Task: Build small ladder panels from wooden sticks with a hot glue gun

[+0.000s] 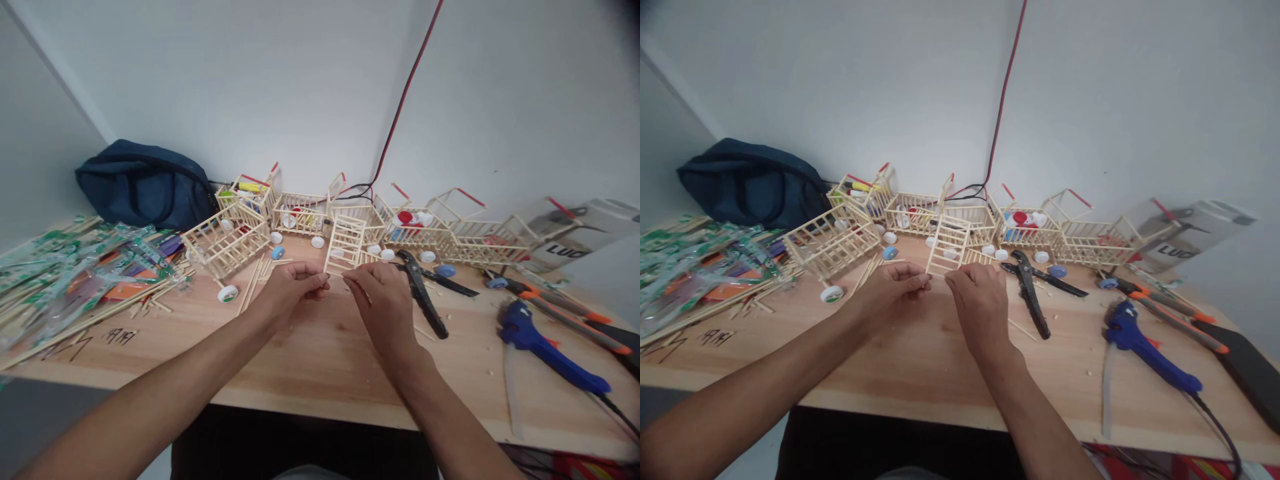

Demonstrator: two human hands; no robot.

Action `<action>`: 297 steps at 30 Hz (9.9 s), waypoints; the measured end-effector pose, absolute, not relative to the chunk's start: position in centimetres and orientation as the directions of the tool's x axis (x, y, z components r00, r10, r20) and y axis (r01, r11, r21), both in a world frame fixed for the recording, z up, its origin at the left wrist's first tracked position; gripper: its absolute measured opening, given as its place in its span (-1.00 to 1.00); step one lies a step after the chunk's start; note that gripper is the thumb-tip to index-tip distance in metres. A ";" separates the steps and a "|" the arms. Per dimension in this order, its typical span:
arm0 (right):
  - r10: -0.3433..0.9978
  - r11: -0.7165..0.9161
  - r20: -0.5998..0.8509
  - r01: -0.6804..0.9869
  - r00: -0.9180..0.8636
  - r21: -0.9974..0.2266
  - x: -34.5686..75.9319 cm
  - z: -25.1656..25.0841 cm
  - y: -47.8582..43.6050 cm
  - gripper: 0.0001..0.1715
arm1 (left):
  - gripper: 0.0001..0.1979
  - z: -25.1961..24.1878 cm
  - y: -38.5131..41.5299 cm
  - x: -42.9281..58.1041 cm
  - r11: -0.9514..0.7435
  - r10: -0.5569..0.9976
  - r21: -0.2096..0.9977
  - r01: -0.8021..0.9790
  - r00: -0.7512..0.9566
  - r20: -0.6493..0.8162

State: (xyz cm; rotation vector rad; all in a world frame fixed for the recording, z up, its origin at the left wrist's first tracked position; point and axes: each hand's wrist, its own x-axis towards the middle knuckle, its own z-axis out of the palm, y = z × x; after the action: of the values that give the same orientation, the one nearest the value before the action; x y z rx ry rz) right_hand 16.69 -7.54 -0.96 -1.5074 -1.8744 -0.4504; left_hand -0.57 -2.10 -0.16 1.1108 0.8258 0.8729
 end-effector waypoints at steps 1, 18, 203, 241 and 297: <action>0.719 0.263 0.689 0.954 -0.096 -0.141 16.7 -1.0 -7.5 -0.76 | -0.79 -0.2 -2.1 -0.6 0.206 0.899 0.964 -0.168 0.423 -0.119; 0.670 0.261 0.740 0.951 -0.056 -0.164 17.8 -0.7 -7.9 -0.82 | -0.78 0.0 -1.8 -1.0 0.205 0.942 0.925 -0.321 0.322 -0.096; 0.980 0.169 0.186 0.796 -0.072 -0.581 16.7 -2.9 -6.3 -0.79 | -0.63 -1.0 -1.9 -0.6 0.246 0.953 0.891 -0.382 0.265 -0.149; 0.995 0.041 0.078 0.441 0.066 -0.896 16.0 -1.7 -6.7 -0.62 | -0.63 -0.1 -3.0 -0.4 0.170 0.969 0.977 -0.127 0.201 -0.143; 0.995 0.081 0.094 0.312 0.027 -0.947 15.2 -1.6 -6.9 -0.64 | -0.77 -1.0 -2.7 0.4 0.283 0.915 0.868 -0.407 0.386 -0.118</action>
State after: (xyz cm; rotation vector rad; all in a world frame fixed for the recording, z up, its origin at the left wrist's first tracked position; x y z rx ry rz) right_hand 15.24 -6.91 -1.64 -1.3860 -1.4447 0.9460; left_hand 0.35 -2.68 -1.03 0.8666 0.7087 0.9908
